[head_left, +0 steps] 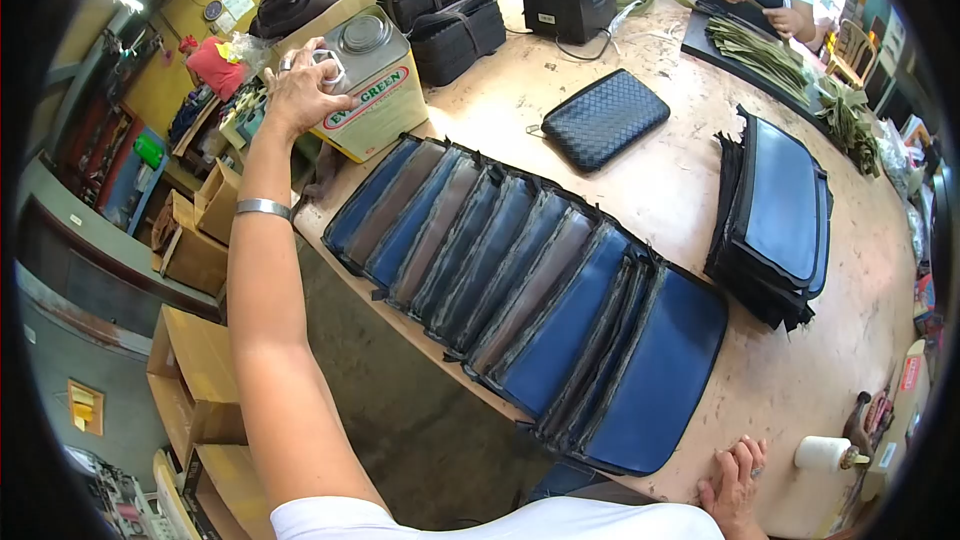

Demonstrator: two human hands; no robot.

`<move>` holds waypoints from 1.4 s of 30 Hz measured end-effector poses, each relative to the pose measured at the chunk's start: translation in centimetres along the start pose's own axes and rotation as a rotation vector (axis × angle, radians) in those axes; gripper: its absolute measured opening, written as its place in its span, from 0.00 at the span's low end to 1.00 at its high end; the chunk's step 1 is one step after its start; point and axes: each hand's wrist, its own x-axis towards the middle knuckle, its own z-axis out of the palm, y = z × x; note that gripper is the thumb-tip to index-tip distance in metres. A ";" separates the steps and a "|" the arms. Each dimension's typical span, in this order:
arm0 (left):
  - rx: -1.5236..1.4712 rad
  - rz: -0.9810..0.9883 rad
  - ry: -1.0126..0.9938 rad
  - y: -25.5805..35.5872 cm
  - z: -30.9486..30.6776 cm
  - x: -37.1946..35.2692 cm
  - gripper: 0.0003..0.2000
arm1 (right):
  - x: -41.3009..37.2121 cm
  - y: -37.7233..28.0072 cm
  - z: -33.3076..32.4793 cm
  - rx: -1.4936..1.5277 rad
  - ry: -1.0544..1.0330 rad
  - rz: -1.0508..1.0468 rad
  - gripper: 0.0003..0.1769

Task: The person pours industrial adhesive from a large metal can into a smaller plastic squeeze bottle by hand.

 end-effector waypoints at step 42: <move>-0.042 0.042 0.304 5.4 -1.5 -14.6 0.25 | 39.5 -25.6 -0.3 1.932 -0.277 -0.063 0.30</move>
